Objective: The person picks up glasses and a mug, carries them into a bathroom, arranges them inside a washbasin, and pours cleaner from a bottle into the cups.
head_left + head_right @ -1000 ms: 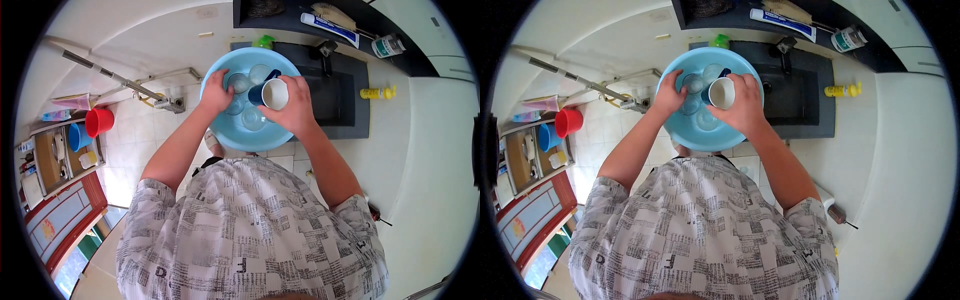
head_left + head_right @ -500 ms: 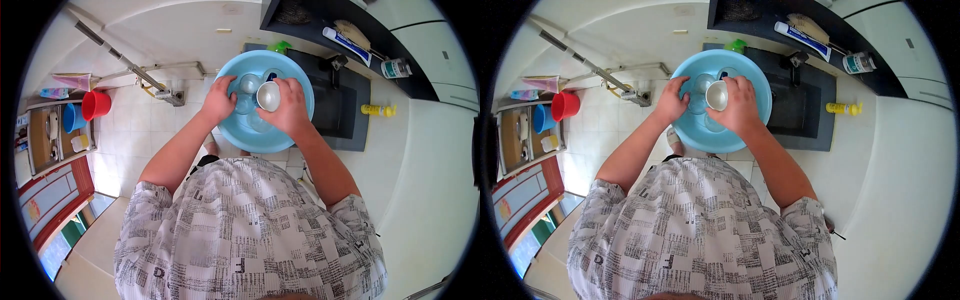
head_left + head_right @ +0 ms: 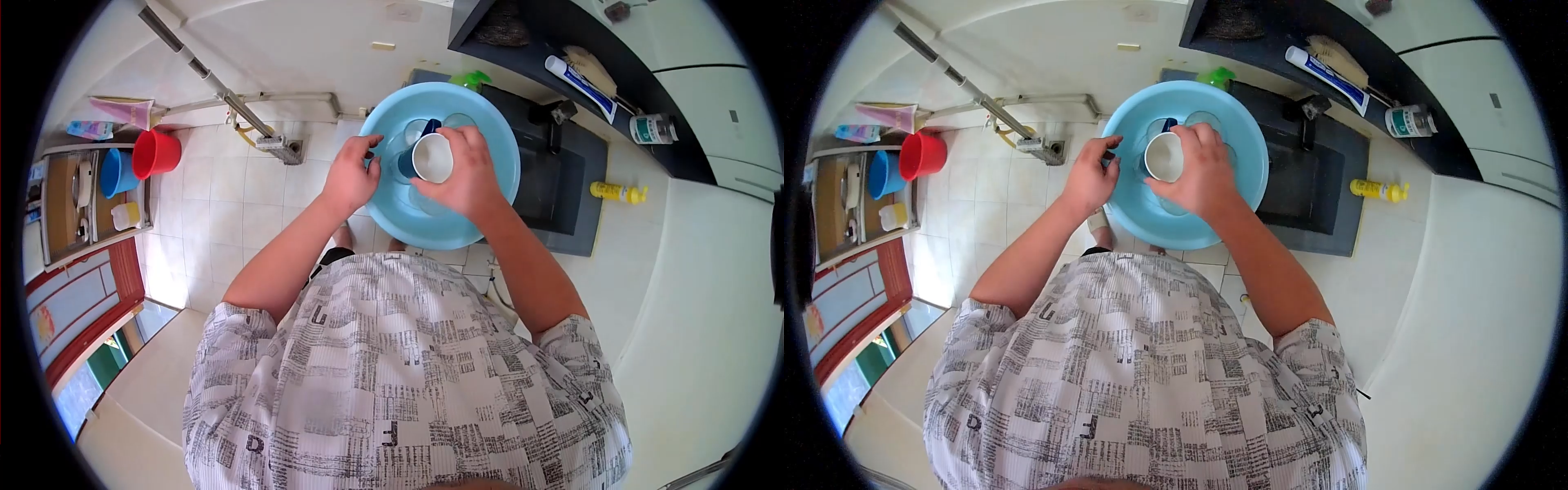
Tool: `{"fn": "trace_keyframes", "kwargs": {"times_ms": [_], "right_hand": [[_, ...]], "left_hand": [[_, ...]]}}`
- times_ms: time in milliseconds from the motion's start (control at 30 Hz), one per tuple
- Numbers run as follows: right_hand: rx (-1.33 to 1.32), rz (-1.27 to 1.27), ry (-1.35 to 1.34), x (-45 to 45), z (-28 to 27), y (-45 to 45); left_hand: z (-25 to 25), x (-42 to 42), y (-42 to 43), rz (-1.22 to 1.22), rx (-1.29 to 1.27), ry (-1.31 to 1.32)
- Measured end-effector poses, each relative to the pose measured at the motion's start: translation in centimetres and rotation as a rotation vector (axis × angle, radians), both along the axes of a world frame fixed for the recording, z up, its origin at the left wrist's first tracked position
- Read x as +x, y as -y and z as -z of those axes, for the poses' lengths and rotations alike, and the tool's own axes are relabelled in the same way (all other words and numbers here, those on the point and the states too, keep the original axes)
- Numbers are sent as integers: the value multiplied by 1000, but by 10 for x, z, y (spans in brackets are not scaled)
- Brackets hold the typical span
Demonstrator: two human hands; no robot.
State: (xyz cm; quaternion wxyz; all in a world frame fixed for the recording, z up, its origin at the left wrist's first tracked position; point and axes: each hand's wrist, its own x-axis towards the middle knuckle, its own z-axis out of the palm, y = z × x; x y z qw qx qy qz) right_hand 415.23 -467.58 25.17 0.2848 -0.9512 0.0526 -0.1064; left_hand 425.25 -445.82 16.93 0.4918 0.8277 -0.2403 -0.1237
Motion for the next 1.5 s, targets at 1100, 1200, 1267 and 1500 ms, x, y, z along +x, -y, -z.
{"fn": "trace_keyframes", "kwargs": {"times_ms": [1100, 1200, 1267, 1500], "right_hand": [[6, -105, -75, -4, -14, -12], [45, 47, 23, -33, -45, 19], [-13, 163, 191, -58, -48, 61], [-255, 1090, 553, -85, -79, 299]], "left_hand": [[21, -6, -18, -30, -65, 62], [4, -8, -7, -1, -5, 24], [6, -11, -2, -34, -35, 113], [6, 13, -32, -143, -143, 79]]}}
